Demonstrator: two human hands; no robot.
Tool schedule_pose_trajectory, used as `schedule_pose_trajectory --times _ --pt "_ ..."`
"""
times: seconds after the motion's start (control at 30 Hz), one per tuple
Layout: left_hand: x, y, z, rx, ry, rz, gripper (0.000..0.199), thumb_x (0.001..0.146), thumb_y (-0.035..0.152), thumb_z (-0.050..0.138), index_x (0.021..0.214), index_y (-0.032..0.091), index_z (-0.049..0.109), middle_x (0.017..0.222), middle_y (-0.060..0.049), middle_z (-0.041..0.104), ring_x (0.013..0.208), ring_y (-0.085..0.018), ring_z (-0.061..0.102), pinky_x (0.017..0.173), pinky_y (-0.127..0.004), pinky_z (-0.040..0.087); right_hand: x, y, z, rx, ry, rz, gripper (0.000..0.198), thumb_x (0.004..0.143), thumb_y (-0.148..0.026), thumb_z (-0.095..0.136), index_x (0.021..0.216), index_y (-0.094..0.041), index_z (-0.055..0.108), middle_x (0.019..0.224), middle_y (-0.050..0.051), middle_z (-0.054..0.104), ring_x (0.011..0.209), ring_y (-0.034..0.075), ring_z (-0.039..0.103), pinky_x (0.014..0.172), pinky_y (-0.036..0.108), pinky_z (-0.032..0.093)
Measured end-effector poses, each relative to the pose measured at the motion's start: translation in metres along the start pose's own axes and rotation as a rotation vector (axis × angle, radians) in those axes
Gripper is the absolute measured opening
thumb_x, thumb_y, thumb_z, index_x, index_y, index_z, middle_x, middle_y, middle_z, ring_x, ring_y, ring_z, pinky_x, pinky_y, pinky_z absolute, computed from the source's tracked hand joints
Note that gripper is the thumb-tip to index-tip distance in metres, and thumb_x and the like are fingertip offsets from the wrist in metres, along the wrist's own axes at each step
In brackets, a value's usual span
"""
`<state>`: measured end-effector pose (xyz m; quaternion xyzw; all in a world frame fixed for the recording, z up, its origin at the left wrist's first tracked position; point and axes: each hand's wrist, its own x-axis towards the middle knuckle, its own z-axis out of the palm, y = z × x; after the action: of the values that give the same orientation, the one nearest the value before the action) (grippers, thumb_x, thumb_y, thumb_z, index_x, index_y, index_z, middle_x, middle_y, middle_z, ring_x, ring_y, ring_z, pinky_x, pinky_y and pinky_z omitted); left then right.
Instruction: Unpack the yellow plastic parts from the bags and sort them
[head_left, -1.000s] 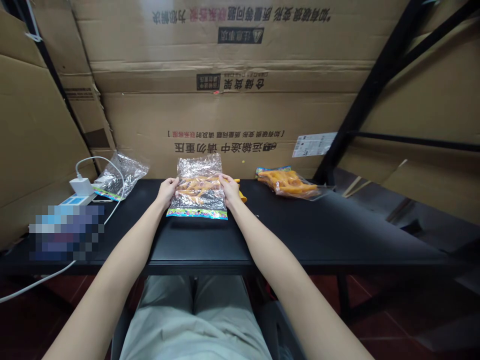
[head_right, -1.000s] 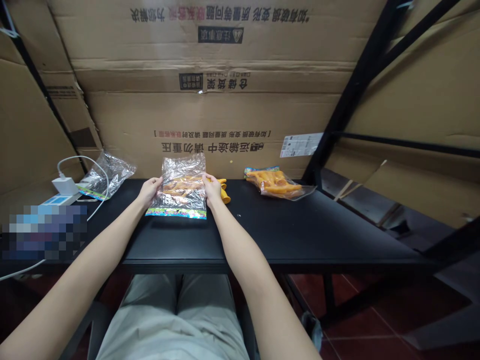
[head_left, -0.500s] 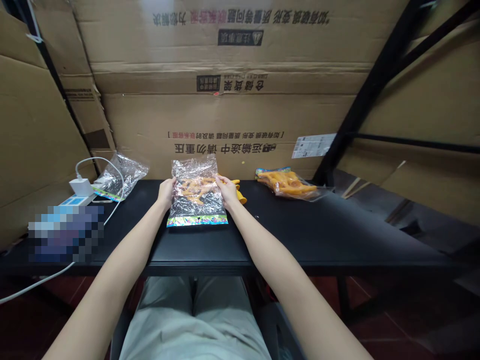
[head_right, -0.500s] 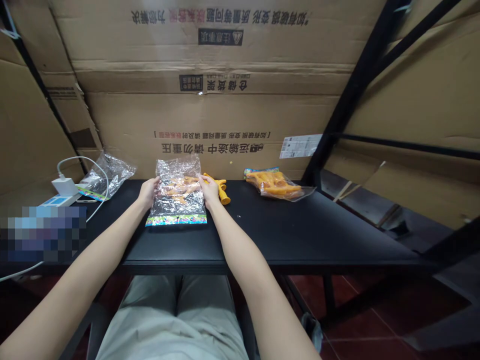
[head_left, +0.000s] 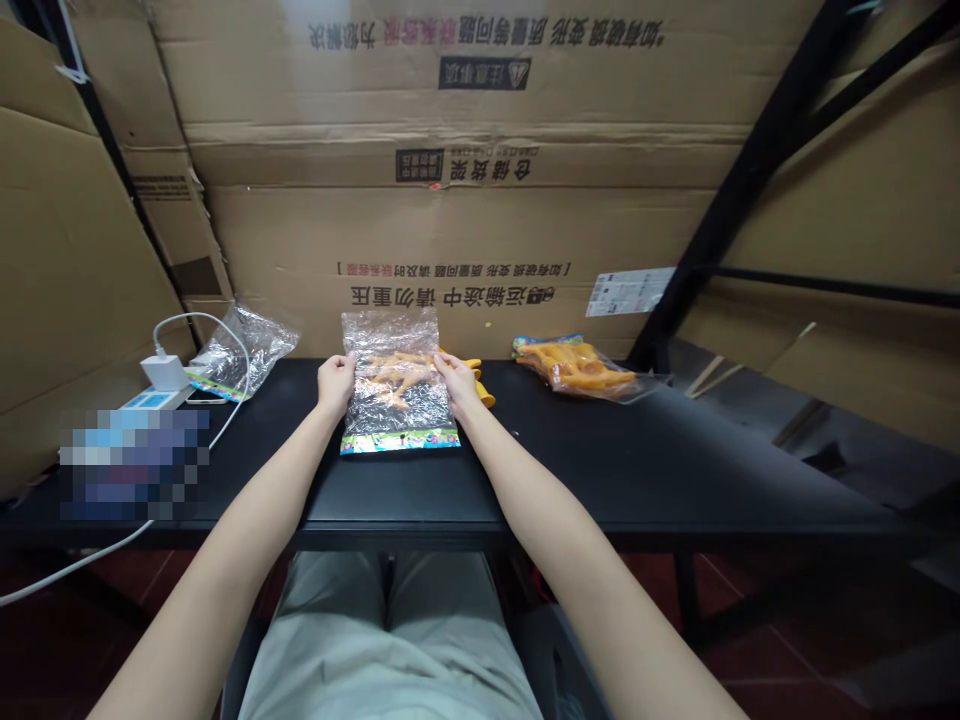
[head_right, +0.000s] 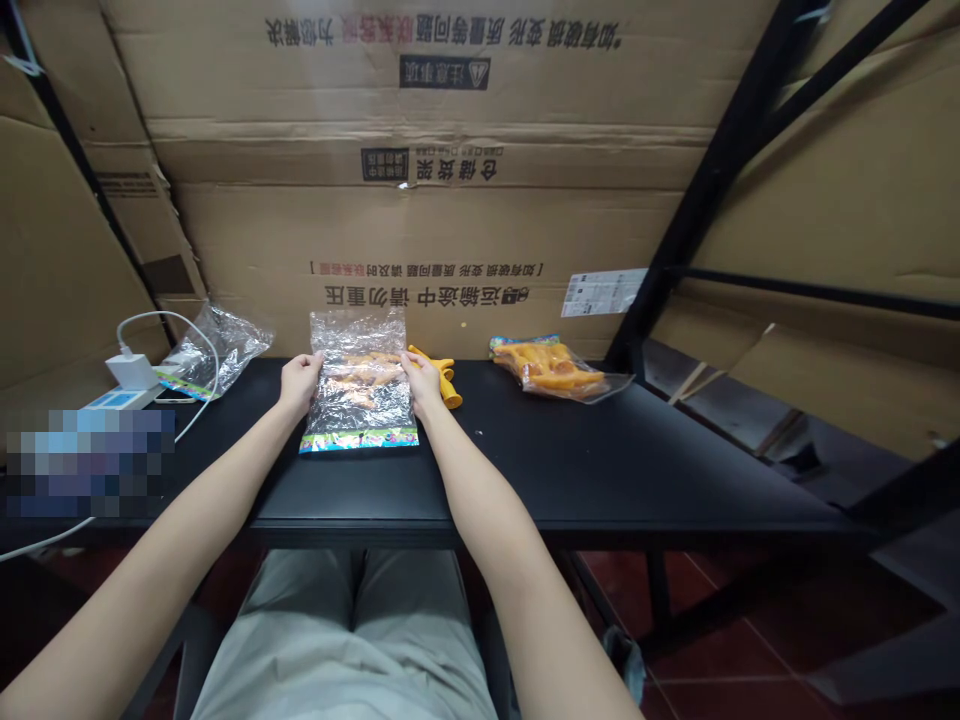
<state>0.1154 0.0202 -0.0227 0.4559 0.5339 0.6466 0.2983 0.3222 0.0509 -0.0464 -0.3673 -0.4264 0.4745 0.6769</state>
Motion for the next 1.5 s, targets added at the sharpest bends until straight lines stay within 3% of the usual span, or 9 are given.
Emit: schedule_pose_trajectory --times 0.23,0.43,0.57,0.77,1.0,1.1,1.2,1.37,1.5 --pt "0.001 0.003 -0.004 -0.076 -0.004 -0.01 0.046 0.076 0.049 0.064 0.051 0.02 0.038 0.043 0.008 0.032 0.042 -0.006 0.029 0.044 -0.021 0.023 0.0 -0.001 -0.002 0.047 -0.014 0.055 0.026 0.06 -0.039 0.078 0.077 -0.023 0.067 0.083 0.001 0.073 0.081 0.02 0.067 0.074 0.032 0.053" --pt "0.004 0.003 -0.006 -0.158 0.01 -0.107 0.036 0.081 0.036 0.059 0.054 0.019 0.043 0.043 0.007 0.037 0.04 -0.006 0.03 0.043 -0.02 0.023 -0.001 0.002 -0.003 -0.009 -0.134 0.095 0.028 0.058 -0.038 0.081 0.077 -0.02 0.069 0.083 0.003 0.072 0.081 0.02 0.067 0.077 0.033 0.054" --pt "0.005 0.001 -0.007 -0.164 0.056 -0.075 0.032 0.08 0.024 0.057 0.052 0.018 0.042 0.044 0.007 0.036 0.041 -0.005 0.031 0.043 -0.019 0.024 0.0 0.003 -0.003 -0.037 -0.158 0.075 0.027 0.06 -0.034 0.081 0.08 -0.02 0.07 0.094 0.006 0.073 0.092 0.022 0.067 0.086 0.036 0.052" --pt "0.009 0.001 -0.009 -0.261 0.061 -0.129 0.031 0.074 0.027 0.061 0.052 0.019 0.041 0.043 0.008 0.032 0.039 -0.005 0.027 0.041 -0.021 0.019 0.002 0.001 -0.005 -0.07 -0.144 0.108 0.02 0.063 -0.033 0.079 0.077 -0.022 0.07 0.096 0.006 0.073 0.101 0.025 0.065 0.091 0.039 0.051" --pt "0.02 -0.009 -0.015 -0.272 0.106 -0.097 0.025 0.069 0.035 0.066 0.059 0.017 0.051 0.048 0.007 0.043 0.046 -0.007 0.039 0.046 -0.02 0.031 -0.003 -0.003 -0.004 -0.134 -0.219 0.169 0.021 0.064 -0.033 0.077 0.08 -0.02 0.07 0.086 0.005 0.072 0.083 0.021 0.066 0.075 0.034 0.054" --pt "0.02 -0.01 -0.015 -0.244 0.095 -0.122 0.029 0.071 0.043 0.063 0.063 0.019 0.05 0.045 0.008 0.038 0.041 -0.006 0.037 0.043 -0.02 0.029 -0.003 -0.002 -0.003 -0.146 -0.199 0.17 0.023 0.062 -0.034 0.078 0.077 -0.02 0.07 0.079 0.005 0.071 0.075 0.021 0.065 0.068 0.033 0.053" --pt "0.017 -0.006 -0.014 -0.267 0.018 -0.162 0.034 0.074 0.052 0.059 0.072 0.019 0.051 0.043 0.01 0.038 0.034 -0.006 0.033 0.038 -0.019 0.026 0.0 -0.001 -0.003 -0.098 -0.121 0.128 0.024 0.06 -0.037 0.079 0.075 -0.021 0.069 0.074 0.004 0.069 0.072 0.021 0.065 0.067 0.034 0.052" --pt "0.006 0.0 -0.008 -0.173 -0.345 -0.319 0.047 0.07 0.063 0.064 0.075 0.017 0.054 0.046 0.003 0.05 0.033 -0.007 0.04 0.037 -0.021 0.03 0.008 -0.001 -0.008 -0.068 0.165 -0.03 0.031 0.062 -0.044 0.073 0.082 -0.021 0.069 0.078 0.001 0.071 0.074 0.019 0.064 0.071 0.033 0.051" --pt "-0.002 0.0 -0.001 -0.054 -0.436 -0.243 0.045 0.069 0.059 0.069 0.063 0.016 0.054 0.041 0.003 0.046 0.033 -0.007 0.037 0.037 -0.02 0.025 0.01 -0.002 -0.011 -0.179 0.252 -0.157 0.037 0.067 -0.05 0.066 0.089 -0.02 0.071 0.084 0.002 0.072 0.083 0.019 0.064 0.074 0.03 0.05"
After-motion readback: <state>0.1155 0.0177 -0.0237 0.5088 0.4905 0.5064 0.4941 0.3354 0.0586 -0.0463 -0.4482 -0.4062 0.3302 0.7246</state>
